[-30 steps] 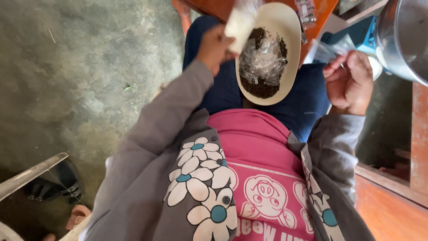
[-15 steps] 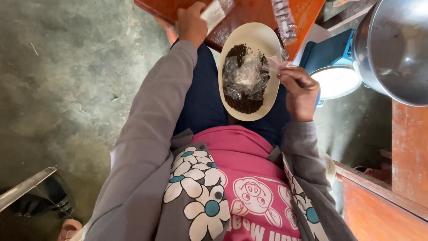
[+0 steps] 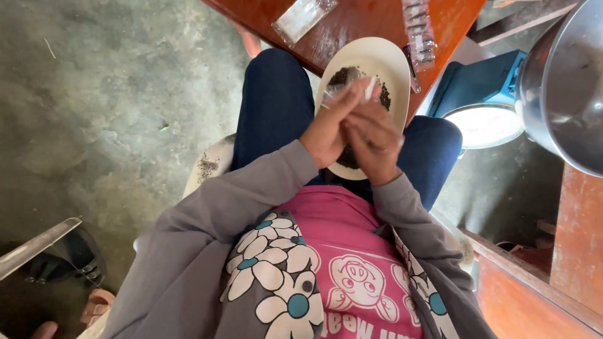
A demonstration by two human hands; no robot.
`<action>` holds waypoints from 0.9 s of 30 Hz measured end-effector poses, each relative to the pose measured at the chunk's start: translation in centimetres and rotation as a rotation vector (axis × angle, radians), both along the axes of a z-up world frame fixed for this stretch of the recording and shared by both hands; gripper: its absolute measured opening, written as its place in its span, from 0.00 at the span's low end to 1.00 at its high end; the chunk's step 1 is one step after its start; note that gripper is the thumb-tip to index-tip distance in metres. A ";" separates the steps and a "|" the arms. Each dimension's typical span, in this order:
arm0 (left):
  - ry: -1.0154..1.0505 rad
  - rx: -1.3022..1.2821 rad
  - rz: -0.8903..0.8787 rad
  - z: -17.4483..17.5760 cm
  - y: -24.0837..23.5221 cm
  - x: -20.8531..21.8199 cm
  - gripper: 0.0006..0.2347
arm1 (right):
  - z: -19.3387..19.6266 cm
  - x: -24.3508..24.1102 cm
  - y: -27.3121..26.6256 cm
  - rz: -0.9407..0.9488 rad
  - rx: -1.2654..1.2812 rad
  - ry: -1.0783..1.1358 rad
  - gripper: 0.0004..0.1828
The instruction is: A person is manually packing small quantities of dark granular material into small plastic bags from a plate.
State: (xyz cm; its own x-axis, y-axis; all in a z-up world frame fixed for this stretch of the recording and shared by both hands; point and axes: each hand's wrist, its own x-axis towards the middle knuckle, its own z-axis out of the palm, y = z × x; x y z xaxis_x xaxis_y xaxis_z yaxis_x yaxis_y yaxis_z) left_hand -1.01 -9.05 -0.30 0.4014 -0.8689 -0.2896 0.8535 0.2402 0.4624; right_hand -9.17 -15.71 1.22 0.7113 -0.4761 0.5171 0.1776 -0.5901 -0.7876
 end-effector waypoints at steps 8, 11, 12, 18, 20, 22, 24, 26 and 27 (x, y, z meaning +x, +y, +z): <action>0.004 0.186 0.323 -3.1 4.6 5.5 0.05 | 2.2 -2.6 -3.9 0.154 -0.028 0.241 0.09; -0.009 0.176 0.291 -2.7 6.3 7.2 0.08 | 0.0 -5.0 -8.7 -0.094 0.012 0.467 0.07; -0.044 0.140 0.261 -3.0 6.6 7.6 0.12 | -1.3 -5.9 -10.4 -0.244 0.096 0.588 0.09; 0.041 -0.039 0.122 -1.6 6.0 7.2 0.12 | -0.5 -4.3 -9.7 -0.094 0.166 0.922 0.13; 0.039 -0.031 0.104 -0.7 6.0 7.1 0.09 | -0.8 -4.0 -9.4 0.005 0.100 0.958 0.14; 0.038 -0.023 0.090 -0.3 6.1 7.2 0.05 | -1.7 -4.1 -9.3 0.107 0.033 0.994 0.15; 0.014 0.003 0.081 -0.2 6.1 7.3 0.07 | -3.2 -4.5 -9.7 0.092 -0.092 1.043 0.07; -0.035 -0.015 0.067 0.5 6.0 7.3 0.07 | -2.1 -5.1 -10.5 0.080 -0.062 1.003 0.05; -0.088 -0.032 0.051 0.8 6.1 7.3 0.06 | -1.5 -5.5 -10.9 0.066 -0.031 0.960 0.03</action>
